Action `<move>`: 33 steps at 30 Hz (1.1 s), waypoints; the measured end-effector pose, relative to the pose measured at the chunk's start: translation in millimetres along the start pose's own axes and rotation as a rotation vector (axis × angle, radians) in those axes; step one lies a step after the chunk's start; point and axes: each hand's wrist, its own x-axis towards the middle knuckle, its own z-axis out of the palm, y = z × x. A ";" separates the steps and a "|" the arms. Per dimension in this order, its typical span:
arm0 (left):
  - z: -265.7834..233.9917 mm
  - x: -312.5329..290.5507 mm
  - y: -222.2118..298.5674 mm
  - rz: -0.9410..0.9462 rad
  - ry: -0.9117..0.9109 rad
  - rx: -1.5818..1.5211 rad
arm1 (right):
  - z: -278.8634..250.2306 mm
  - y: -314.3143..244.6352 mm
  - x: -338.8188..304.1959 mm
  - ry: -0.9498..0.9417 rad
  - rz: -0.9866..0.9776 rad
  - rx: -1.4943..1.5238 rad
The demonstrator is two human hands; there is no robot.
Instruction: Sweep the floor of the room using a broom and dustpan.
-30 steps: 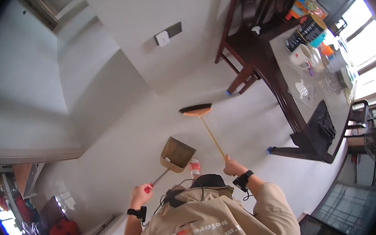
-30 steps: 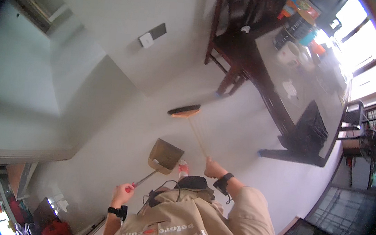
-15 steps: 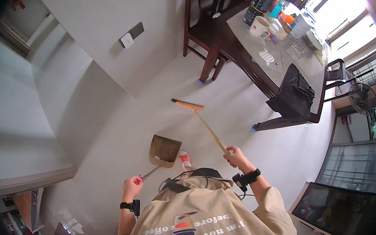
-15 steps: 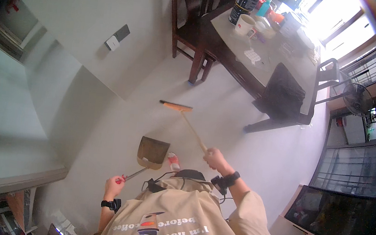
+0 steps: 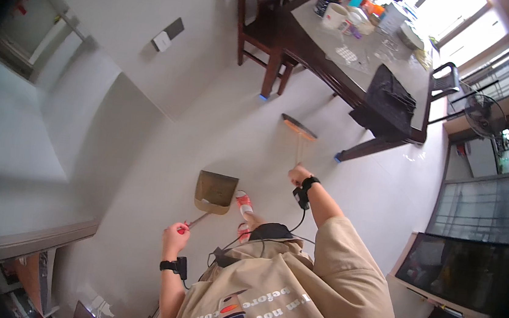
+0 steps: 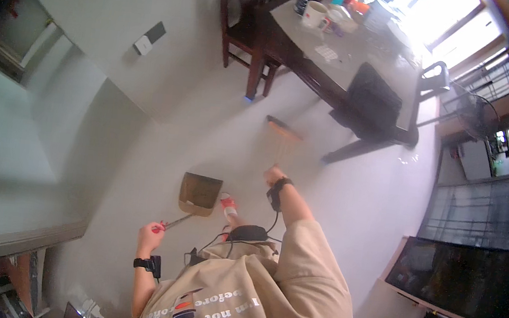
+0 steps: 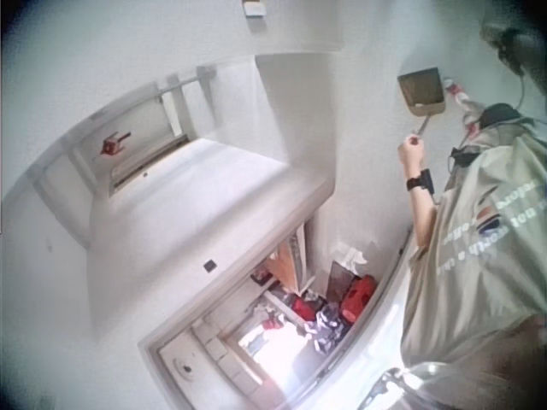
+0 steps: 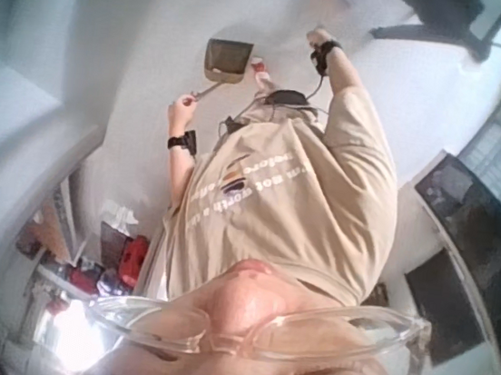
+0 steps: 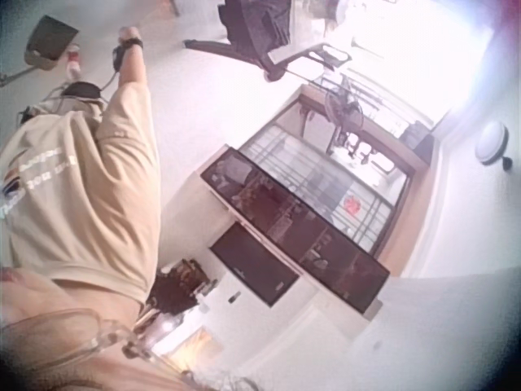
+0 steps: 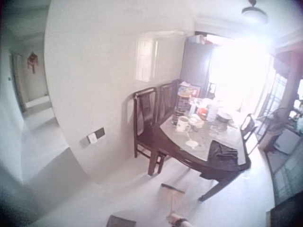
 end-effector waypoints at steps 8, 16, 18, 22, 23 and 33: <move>-6.5 7.2 8.7 0.062 -0.131 0.048 | 3.5 78.5 -225.1 -0.196 -0.190 -0.283; 2.9 3.8 -25.6 0.152 -0.224 0.002 | -45.8 75.0 -316.7 -0.270 0.061 0.546; 13.5 -10.6 -23.9 0.181 -0.193 0.031 | -65.7 90.3 -312.8 -0.234 0.060 0.685; 17.4 -41.8 16.3 0.129 -0.165 0.121 | -91.8 69.3 -309.7 -0.152 0.058 0.556; 19.5 -48.1 21.8 0.130 -0.165 0.139 | -95.7 68.7 -299.6 -0.164 0.067 0.647; 56.5 -77.2 90.4 0.109 -0.177 0.223 | -177.3 103.1 -126.7 0.038 -0.407 0.019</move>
